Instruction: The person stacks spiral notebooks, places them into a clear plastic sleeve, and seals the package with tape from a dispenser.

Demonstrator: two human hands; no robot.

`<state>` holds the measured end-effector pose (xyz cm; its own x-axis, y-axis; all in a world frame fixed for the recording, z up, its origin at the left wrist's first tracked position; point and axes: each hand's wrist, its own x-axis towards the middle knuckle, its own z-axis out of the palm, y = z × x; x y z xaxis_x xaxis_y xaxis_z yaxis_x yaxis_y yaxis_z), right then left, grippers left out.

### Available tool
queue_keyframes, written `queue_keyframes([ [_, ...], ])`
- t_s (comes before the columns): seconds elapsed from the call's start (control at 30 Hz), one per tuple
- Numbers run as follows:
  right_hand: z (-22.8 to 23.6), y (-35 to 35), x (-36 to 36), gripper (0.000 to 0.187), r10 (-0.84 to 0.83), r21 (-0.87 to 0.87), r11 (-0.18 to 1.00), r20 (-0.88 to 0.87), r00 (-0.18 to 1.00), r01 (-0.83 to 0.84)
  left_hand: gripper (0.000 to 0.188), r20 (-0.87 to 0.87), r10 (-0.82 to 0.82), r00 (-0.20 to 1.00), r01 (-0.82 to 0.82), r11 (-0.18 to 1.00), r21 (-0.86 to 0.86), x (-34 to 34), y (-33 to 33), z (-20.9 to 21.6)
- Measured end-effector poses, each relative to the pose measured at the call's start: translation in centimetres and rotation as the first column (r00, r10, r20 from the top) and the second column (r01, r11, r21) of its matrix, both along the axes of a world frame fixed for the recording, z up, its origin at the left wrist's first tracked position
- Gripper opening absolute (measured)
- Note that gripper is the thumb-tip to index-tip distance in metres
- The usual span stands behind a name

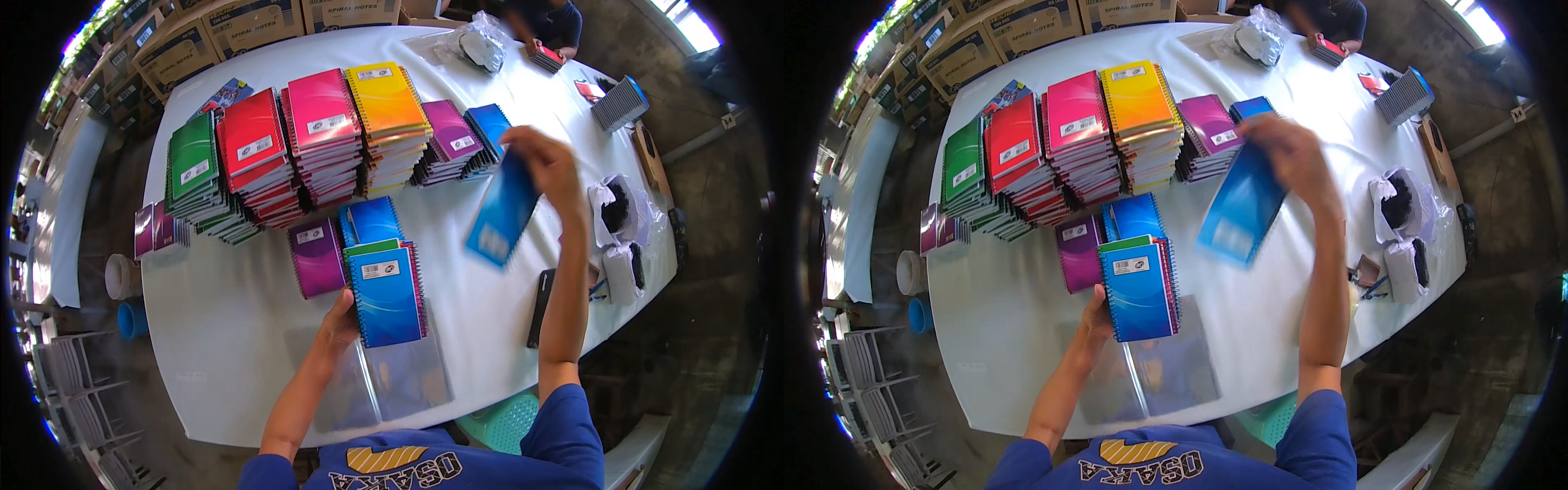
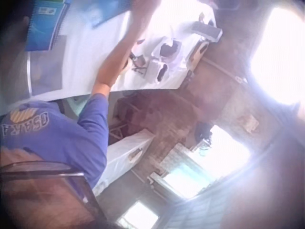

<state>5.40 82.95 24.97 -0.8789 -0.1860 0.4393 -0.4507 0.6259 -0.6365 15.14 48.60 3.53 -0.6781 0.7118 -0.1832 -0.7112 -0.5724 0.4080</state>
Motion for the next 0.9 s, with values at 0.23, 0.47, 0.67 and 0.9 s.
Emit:
queue_keyframes([
  [0.23,-5.4,-14.0,11.9,0.056,0.14,0.37,0.92,-0.012,0.99,-0.126,0.096,0.077,0.017,0.997,-0.021,0.999,0.046,6.1,0.8,1.9],
  [0.47,-12.1,-16.4,26.7,0.104,0.408,-0.642,0.626,0.753,0.516,0.442,0.099,-0.126,-0.074,0.989,0.029,0.946,-0.324,12.1,-2.8,6.9],
  [0.67,-18.6,-18.1,28.5,0.09,0.27,-0.651,0.74,0.518,0.812,0.17,0.115,-0.787,-0.169,0.594,-0.501,0.687,-0.526,14.6,-4.7,6.3],
  [0.9,-24.6,-19.6,28.6,0.108,0.221,-0.544,0.837,0.439,0.871,0.061,0.118,-0.614,0.088,0.784,-0.475,0.722,-0.503,16.4,-3.1,-0.5],
])
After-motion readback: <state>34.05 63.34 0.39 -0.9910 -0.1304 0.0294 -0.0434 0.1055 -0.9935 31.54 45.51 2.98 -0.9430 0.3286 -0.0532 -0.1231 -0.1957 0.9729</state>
